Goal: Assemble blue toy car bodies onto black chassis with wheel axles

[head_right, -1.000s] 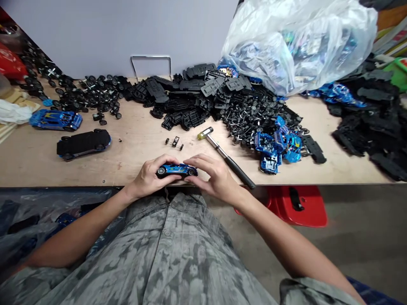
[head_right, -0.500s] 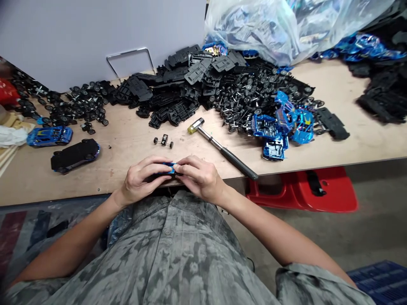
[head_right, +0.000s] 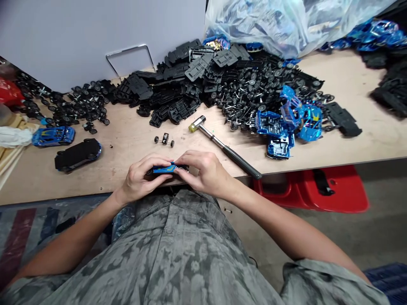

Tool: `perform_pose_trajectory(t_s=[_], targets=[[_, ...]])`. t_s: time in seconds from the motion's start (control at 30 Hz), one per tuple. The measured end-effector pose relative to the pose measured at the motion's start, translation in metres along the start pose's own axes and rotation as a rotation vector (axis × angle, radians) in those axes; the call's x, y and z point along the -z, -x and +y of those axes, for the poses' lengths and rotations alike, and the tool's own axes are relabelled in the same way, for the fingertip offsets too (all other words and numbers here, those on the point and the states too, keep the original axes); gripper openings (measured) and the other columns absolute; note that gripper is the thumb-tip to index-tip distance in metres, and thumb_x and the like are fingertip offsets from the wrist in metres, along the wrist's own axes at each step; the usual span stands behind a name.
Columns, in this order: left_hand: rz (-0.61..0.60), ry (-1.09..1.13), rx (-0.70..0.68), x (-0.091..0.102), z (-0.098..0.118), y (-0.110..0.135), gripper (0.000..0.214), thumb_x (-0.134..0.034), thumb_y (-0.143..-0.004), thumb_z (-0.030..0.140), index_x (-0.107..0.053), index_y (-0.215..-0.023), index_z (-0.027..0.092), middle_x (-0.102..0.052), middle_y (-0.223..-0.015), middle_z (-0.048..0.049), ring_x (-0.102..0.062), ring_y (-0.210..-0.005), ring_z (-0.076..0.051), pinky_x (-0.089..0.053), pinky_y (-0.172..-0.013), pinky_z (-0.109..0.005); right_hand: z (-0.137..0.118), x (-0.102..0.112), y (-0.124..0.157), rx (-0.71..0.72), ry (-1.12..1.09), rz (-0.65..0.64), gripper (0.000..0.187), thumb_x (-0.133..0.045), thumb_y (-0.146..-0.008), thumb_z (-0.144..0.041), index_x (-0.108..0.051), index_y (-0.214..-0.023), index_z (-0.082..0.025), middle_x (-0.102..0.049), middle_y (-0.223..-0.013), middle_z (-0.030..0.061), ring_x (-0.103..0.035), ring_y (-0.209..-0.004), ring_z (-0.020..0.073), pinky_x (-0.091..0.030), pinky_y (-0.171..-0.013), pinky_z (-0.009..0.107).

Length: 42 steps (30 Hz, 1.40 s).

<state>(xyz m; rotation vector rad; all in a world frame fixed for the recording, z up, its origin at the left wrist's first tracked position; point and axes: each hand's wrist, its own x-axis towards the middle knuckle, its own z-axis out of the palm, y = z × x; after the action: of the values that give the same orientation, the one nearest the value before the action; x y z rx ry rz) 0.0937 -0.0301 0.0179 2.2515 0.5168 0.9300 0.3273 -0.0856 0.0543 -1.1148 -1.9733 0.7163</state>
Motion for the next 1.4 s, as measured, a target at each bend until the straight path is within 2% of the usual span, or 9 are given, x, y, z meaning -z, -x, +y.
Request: perform_pose_trajectory(t_s=[0.23,0.33,0.43,0.63,0.8,0.97,1.1,1.27,1.4], targets=[[0.016,0.032,0.015,-0.002,-0.003,0.003,0.026,-0.074,-0.090,0.017,-0.066,-0.114,0.017,-0.075,-0.109,-0.0114,-0.073,-0.103,-0.021,-0.060,-0.091,-0.033,-0.023,0.015,-0.029,-0.043,0.396,-0.421,0.021,-0.057,-0.098,-0.017,-0.075,-0.091,-0.011,-0.072,-0.081,0.0088,-0.061,-0.064,0.0137,-0.042,-0.064,0.027],[0.047,0.034,0.002,-0.005,-0.005,0.005,0.026,-0.074,-0.090,0.018,-0.067,-0.115,0.016,-0.075,-0.109,-0.0120,-0.073,-0.105,-0.022,-0.060,-0.093,-0.034,-0.033,0.012,-0.037,-0.033,0.610,-0.550,0.023,-0.056,-0.099,-0.019,-0.072,-0.085,-0.009,-0.069,-0.078,0.0096,-0.055,-0.060,0.0133,-0.033,-0.060,0.028],[0.069,0.036,-0.010,-0.007,-0.007,0.006,0.024,-0.074,-0.091,0.019,-0.066,-0.113,0.016,-0.074,-0.107,-0.0115,-0.073,-0.103,-0.021,-0.060,-0.091,-0.034,-0.039,0.008,-0.042,0.018,0.725,-0.628,0.026,-0.055,-0.102,-0.022,-0.070,-0.085,-0.009,-0.067,-0.075,0.0089,-0.052,-0.058,0.0133,-0.028,-0.059,0.030],[0.085,0.037,0.047,-0.009,-0.010,0.010,0.022,-0.072,-0.093,0.027,-0.064,-0.111,0.018,-0.074,-0.104,-0.0088,-0.073,-0.098,-0.020,-0.060,-0.088,-0.032,-0.047,0.005,-0.050,0.113,0.810,-0.687,0.023,-0.051,-0.105,-0.021,-0.068,-0.096,-0.008,-0.068,-0.078,0.0090,-0.056,-0.061,0.0148,-0.033,-0.062,0.031],[0.153,0.053,0.192,-0.012,-0.010,0.014,0.038,-0.078,-0.087,0.034,-0.058,-0.117,0.020,-0.074,-0.108,-0.0049,-0.074,-0.098,-0.018,-0.059,-0.088,-0.027,-0.051,0.005,-0.058,0.124,0.849,-0.725,0.023,-0.052,-0.105,-0.023,-0.067,-0.100,-0.007,-0.069,-0.077,0.0088,-0.056,-0.057,0.0139,-0.032,-0.058,0.031],[0.161,0.072,0.185,-0.014,-0.011,0.016,0.041,-0.077,-0.087,0.035,-0.054,-0.119,0.021,-0.073,-0.111,-0.0058,-0.076,-0.098,-0.018,-0.060,-0.086,-0.026,-0.054,0.002,-0.066,0.195,0.898,-0.798,0.020,-0.051,-0.105,-0.019,-0.068,-0.101,-0.009,-0.070,-0.079,0.0092,-0.056,-0.058,0.0140,-0.031,-0.058,0.030],[0.154,0.078,0.178,-0.014,-0.012,0.017,0.039,-0.073,-0.088,0.029,-0.052,-0.121,0.022,-0.074,-0.113,-0.0063,-0.076,-0.100,-0.019,-0.061,-0.085,-0.027,-0.054,-0.010,-0.069,0.277,0.885,-0.794,0.024,-0.046,-0.104,-0.013,-0.069,-0.099,-0.009,-0.072,-0.087,0.0124,-0.058,-0.061,0.0139,-0.033,-0.060,0.031],[0.167,0.066,0.115,-0.015,-0.013,0.019,0.042,-0.072,-0.087,0.023,-0.050,-0.123,0.020,-0.074,-0.111,-0.0082,-0.077,-0.099,-0.020,-0.062,-0.082,-0.027,-0.054,-0.021,-0.068,0.156,0.919,-0.787,0.021,-0.049,-0.102,-0.015,-0.069,-0.097,-0.008,-0.072,-0.095,0.0155,-0.055,-0.060,0.0129,-0.028,-0.058,0.030],[0.174,0.087,0.139,-0.016,-0.013,0.018,0.043,-0.075,-0.088,0.029,-0.050,-0.123,0.022,-0.074,-0.112,-0.0072,-0.077,-0.099,-0.021,-0.063,-0.084,-0.029,-0.051,-0.009,-0.064,0.096,0.766,-0.710,0.026,-0.053,-0.104,-0.024,-0.068,-0.088,-0.010,-0.068,-0.082,0.0094,-0.051,-0.061,0.0123,-0.028,-0.061,0.029]])
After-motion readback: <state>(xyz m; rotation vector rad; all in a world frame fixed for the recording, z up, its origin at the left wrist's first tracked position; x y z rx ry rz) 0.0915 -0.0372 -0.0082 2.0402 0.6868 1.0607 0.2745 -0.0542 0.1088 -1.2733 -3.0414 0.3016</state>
